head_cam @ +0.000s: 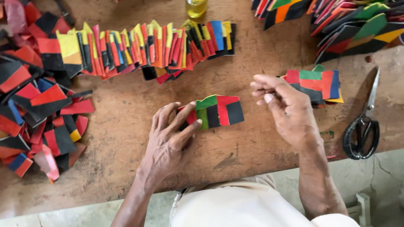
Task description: The person sits at a wooden workbench and assembles small colorful foam pieces into patchwork panels, aligning pieces edge to edge by hand and stacking the finished panels with other completed stacks on the table. Loose foam pieces are picked one at a time from piles around the work area.
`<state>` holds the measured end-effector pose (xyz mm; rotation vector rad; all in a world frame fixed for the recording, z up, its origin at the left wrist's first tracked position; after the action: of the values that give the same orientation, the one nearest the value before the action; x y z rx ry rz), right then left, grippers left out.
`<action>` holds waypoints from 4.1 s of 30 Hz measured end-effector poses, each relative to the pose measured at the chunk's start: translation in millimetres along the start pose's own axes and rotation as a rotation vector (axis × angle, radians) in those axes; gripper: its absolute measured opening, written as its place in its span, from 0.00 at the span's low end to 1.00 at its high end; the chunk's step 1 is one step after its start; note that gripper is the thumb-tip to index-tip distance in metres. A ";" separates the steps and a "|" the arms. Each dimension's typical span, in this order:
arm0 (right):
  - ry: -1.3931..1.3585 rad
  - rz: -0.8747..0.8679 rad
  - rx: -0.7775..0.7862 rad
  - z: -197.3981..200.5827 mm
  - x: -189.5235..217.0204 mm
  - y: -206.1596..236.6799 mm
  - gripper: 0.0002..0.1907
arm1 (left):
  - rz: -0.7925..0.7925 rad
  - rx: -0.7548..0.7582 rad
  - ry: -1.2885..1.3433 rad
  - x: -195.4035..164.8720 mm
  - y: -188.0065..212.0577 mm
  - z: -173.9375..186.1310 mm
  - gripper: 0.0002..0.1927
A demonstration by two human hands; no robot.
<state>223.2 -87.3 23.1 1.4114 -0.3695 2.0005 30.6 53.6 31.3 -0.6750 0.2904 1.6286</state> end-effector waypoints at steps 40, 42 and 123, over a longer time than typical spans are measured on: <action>0.557 0.341 0.132 -123.6 54.3 17.9 0.30 | 0.239 -0.101 0.201 60.4 43.3 33.7 0.41; 0.546 0.309 0.135 -124.9 53.0 17.4 0.30 | 0.219 -0.145 0.144 59.4 43.9 35.9 0.33; 0.268 -0.055 0.426 -135.4 77.8 -25.8 0.11 | 0.388 -0.334 1.302 72.8 31.6 5.1 0.18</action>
<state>125.0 35.8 39.3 1.3480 0.2247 2.2734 -4.2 110.0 -12.5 -1.9914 1.1428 1.3699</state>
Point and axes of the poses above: each hand's wrist, its own y-axis away from the middle knuckle, its own z-axis out of the back of the hand, x = y × z, the point moved 10 cm from there along -y, towards the middle knuckle, and after that the axes turned 2 degrees about -z, right-handed, at the moved point
